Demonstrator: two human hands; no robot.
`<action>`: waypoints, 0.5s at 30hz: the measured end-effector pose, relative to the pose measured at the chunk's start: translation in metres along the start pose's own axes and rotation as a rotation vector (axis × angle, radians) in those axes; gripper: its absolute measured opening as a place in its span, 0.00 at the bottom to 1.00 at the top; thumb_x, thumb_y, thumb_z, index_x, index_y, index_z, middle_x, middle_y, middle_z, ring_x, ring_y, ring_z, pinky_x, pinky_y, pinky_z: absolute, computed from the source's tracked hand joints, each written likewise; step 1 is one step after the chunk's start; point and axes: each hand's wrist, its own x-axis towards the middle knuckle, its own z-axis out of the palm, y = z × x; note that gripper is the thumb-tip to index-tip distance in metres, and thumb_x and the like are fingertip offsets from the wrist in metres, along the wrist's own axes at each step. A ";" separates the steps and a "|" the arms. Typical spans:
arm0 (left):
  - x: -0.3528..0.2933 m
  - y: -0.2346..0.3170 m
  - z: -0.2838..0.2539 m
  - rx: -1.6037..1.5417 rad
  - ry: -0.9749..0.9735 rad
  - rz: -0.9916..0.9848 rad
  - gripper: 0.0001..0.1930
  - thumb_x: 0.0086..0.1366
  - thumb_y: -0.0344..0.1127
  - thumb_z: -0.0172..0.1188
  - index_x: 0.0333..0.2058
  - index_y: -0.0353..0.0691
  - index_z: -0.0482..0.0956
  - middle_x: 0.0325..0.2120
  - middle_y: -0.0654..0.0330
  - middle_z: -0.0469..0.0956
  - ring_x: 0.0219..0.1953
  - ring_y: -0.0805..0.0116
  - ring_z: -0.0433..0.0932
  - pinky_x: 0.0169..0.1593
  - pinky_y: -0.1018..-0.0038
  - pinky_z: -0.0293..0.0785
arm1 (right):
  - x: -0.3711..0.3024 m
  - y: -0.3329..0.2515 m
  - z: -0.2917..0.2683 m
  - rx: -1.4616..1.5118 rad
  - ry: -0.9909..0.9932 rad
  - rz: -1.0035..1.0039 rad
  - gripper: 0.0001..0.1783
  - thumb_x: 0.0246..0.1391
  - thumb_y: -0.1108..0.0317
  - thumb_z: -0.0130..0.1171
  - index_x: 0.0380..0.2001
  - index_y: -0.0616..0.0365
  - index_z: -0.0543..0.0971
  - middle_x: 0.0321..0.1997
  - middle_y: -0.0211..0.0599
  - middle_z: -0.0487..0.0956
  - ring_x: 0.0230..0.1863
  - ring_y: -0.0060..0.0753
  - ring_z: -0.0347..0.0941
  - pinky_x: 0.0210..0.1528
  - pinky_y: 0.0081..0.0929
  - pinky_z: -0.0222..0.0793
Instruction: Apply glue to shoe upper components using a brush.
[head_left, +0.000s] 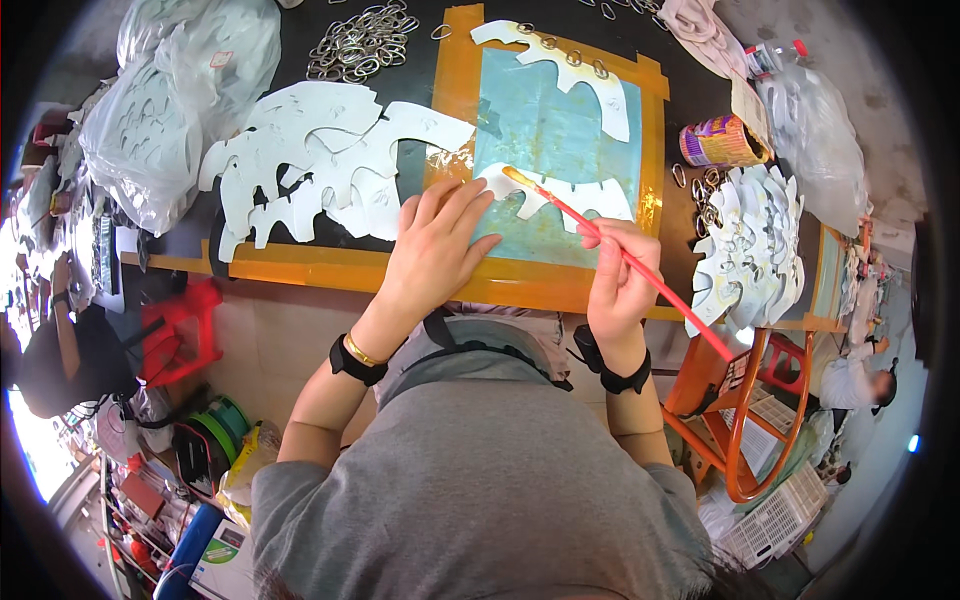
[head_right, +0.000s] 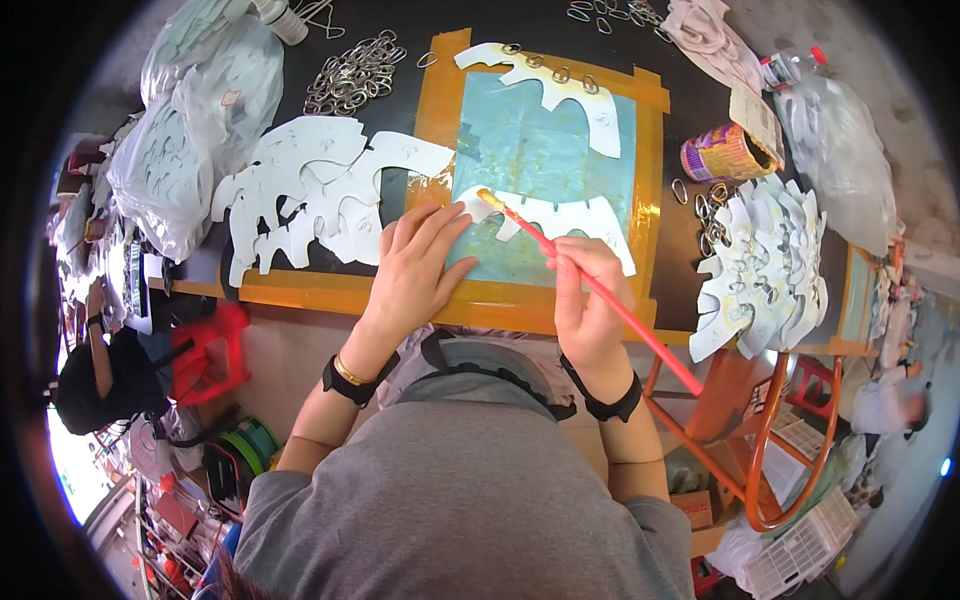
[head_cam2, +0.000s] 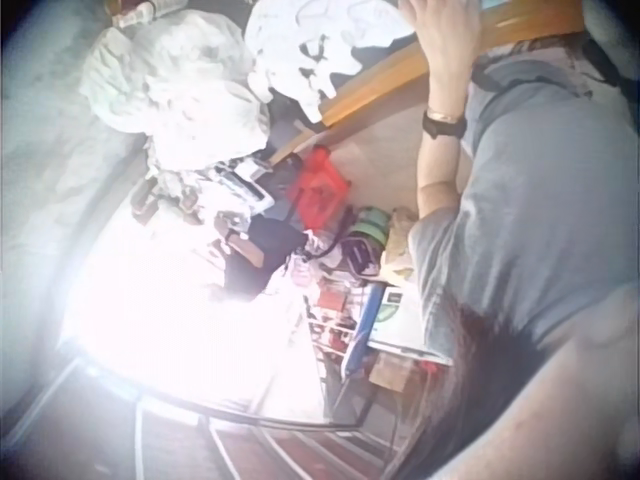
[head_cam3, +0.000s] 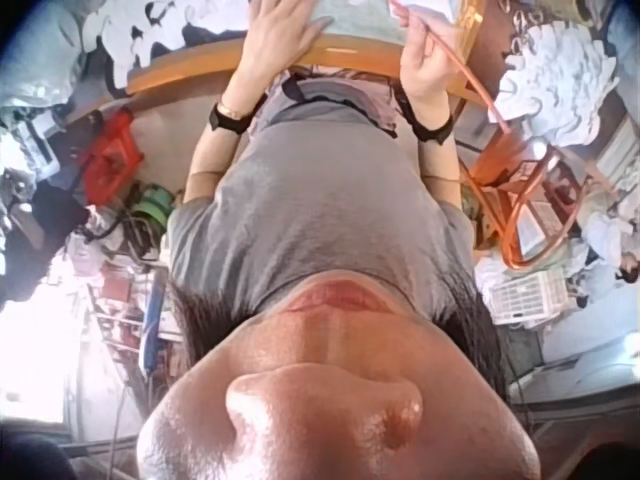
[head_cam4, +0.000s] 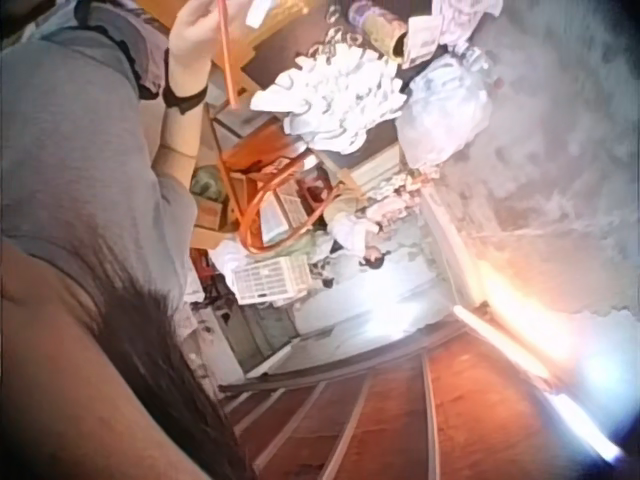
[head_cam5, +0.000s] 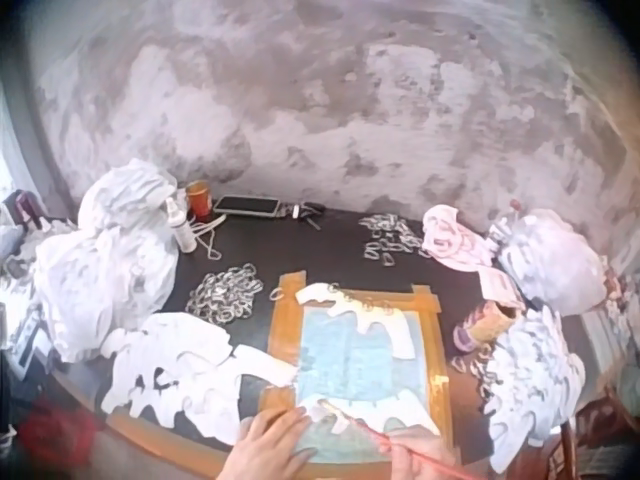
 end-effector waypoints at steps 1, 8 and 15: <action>0.000 0.000 0.000 -0.002 0.001 -0.007 0.22 0.58 0.42 0.64 0.50 0.41 0.75 0.53 0.62 0.72 0.56 0.62 0.67 0.54 0.63 0.63 | 0.001 0.001 0.001 0.001 -0.007 0.001 0.07 0.60 0.81 0.51 0.42 0.65 0.70 0.39 0.49 0.78 0.34 0.33 0.75 0.39 0.27 0.72; 0.001 0.000 0.002 -0.043 -0.012 -0.029 0.22 0.58 0.40 0.64 0.51 0.40 0.75 0.54 0.62 0.73 0.56 0.59 0.68 0.56 0.62 0.62 | 0.012 0.000 0.002 -0.129 -0.108 -0.087 0.09 0.56 0.83 0.54 0.40 0.64 0.71 0.36 0.46 0.77 0.33 0.42 0.73 0.36 0.31 0.69; 0.002 -0.001 0.002 -0.037 -0.010 -0.030 0.21 0.59 0.40 0.63 0.50 0.40 0.76 0.54 0.62 0.73 0.56 0.59 0.68 0.56 0.62 0.63 | 0.021 -0.003 0.005 -0.151 -0.168 -0.121 0.09 0.55 0.83 0.55 0.39 0.63 0.71 0.36 0.46 0.77 0.33 0.44 0.73 0.35 0.31 0.69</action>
